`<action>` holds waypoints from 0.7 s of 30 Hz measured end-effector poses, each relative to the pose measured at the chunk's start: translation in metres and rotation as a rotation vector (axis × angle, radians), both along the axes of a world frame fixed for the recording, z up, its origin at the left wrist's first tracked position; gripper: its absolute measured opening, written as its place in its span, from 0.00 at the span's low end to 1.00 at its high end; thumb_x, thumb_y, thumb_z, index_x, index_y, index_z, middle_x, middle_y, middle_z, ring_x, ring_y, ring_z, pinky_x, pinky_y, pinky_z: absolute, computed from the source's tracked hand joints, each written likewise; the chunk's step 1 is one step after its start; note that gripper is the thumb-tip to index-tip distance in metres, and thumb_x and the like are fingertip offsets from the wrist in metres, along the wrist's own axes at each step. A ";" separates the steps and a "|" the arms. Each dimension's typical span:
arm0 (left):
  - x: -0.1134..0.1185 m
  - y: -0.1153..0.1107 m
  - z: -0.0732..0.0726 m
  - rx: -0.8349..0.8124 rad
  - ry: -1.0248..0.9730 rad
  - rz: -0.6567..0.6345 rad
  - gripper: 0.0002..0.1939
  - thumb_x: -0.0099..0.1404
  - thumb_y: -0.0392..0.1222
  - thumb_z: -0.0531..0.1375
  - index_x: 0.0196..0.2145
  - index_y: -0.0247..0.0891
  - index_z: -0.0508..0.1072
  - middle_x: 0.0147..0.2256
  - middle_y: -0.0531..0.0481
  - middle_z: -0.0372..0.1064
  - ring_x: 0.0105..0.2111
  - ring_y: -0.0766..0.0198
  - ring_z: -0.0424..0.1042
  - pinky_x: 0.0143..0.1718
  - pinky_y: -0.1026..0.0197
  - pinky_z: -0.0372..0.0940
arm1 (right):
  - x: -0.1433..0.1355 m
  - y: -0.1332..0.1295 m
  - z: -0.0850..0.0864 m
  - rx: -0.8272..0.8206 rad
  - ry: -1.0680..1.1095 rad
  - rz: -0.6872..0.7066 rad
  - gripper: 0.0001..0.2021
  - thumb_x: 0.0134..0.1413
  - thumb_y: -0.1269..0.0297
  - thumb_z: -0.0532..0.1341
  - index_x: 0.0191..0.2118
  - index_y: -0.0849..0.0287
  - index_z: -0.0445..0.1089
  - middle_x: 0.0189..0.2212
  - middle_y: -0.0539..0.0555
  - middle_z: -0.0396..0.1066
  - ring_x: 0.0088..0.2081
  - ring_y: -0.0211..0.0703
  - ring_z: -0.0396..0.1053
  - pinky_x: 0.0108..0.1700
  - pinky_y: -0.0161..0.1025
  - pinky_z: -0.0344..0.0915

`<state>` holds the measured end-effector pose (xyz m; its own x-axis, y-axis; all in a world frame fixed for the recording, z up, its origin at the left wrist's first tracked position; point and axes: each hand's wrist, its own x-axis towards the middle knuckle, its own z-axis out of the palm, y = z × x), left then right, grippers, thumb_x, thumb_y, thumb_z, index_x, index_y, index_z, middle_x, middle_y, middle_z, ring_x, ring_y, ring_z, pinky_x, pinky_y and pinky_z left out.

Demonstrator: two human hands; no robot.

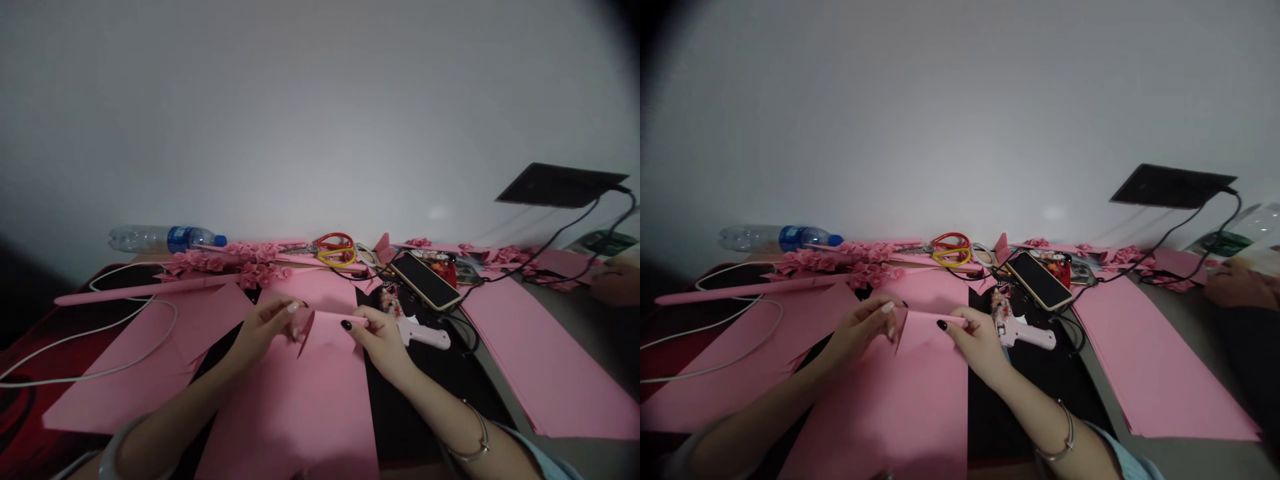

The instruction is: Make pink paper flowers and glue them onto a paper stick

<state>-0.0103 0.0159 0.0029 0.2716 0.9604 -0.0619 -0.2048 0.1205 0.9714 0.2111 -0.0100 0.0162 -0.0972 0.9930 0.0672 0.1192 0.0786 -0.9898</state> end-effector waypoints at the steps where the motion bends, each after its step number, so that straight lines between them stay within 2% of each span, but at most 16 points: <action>1: 0.000 0.001 0.001 -0.010 -0.013 0.035 0.19 0.58 0.55 0.64 0.36 0.35 0.73 0.19 0.57 0.61 0.19 0.69 0.62 0.22 0.66 0.61 | 0.000 0.000 0.000 -0.057 0.093 0.004 0.15 0.48 0.54 0.67 0.23 0.59 0.67 0.17 0.46 0.62 0.20 0.34 0.58 0.23 0.32 0.55; 3: 0.000 0.001 0.004 -0.027 -0.031 0.062 0.18 0.57 0.55 0.64 0.34 0.35 0.73 0.19 0.58 0.57 0.19 0.71 0.59 0.20 0.68 0.58 | -0.002 0.001 -0.001 -0.169 0.273 0.048 0.15 0.46 0.53 0.68 0.25 0.60 0.68 0.19 0.46 0.64 0.21 0.33 0.60 0.25 0.32 0.57; 6: 0.002 -0.001 0.007 -0.037 -0.007 -0.036 0.19 0.59 0.56 0.62 0.36 0.35 0.74 0.26 0.52 0.65 0.25 0.68 0.65 0.24 0.67 0.62 | -0.004 0.001 -0.001 -0.258 0.338 0.107 0.14 0.45 0.54 0.70 0.28 0.60 0.71 0.22 0.48 0.69 0.23 0.35 0.64 0.28 0.33 0.60; 8: 0.004 -0.002 0.007 0.029 0.100 -0.131 0.17 0.60 0.53 0.61 0.38 0.35 0.75 0.33 0.48 0.70 0.31 0.63 0.69 0.31 0.64 0.65 | -0.005 0.002 -0.002 -0.243 0.228 0.126 0.14 0.45 0.54 0.69 0.29 0.61 0.73 0.24 0.49 0.70 0.25 0.35 0.65 0.29 0.33 0.61; 10: 0.005 -0.003 0.004 0.129 0.227 -0.189 0.13 0.59 0.46 0.63 0.38 0.36 0.76 0.35 0.47 0.73 0.35 0.61 0.70 0.36 0.63 0.65 | -0.006 0.002 -0.002 -0.199 0.075 0.140 0.14 0.47 0.54 0.68 0.30 0.62 0.74 0.23 0.49 0.70 0.25 0.36 0.64 0.29 0.34 0.60; 13: 0.007 -0.004 -0.002 0.205 0.361 -0.197 0.09 0.56 0.40 0.62 0.34 0.36 0.77 0.31 0.49 0.74 0.32 0.62 0.70 0.34 0.64 0.63 | -0.005 0.001 -0.004 -0.124 -0.099 0.149 0.13 0.50 0.55 0.65 0.29 0.62 0.74 0.21 0.48 0.68 0.23 0.35 0.60 0.26 0.33 0.56; 18: 0.007 -0.003 -0.006 0.214 0.457 -0.161 0.08 0.57 0.41 0.62 0.28 0.35 0.77 0.26 0.49 0.73 0.27 0.64 0.69 0.30 0.65 0.60 | -0.006 0.000 -0.007 -0.016 -0.216 0.145 0.09 0.52 0.59 0.64 0.30 0.60 0.75 0.24 0.51 0.71 0.26 0.38 0.64 0.29 0.34 0.59; 21: 0.007 -0.004 -0.004 0.221 0.477 -0.178 0.07 0.56 0.41 0.62 0.27 0.35 0.78 0.25 0.50 0.73 0.27 0.64 0.68 0.29 0.65 0.59 | -0.007 0.000 -0.006 0.009 -0.239 0.164 0.09 0.53 0.60 0.63 0.31 0.60 0.76 0.25 0.51 0.72 0.26 0.39 0.65 0.30 0.35 0.59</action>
<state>-0.0030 0.0119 -0.0007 0.4223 0.9062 -0.0203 0.2689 -0.1039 0.9576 0.2046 -0.0099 0.0099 -0.2708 0.9621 0.0320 0.3337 0.1249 -0.9344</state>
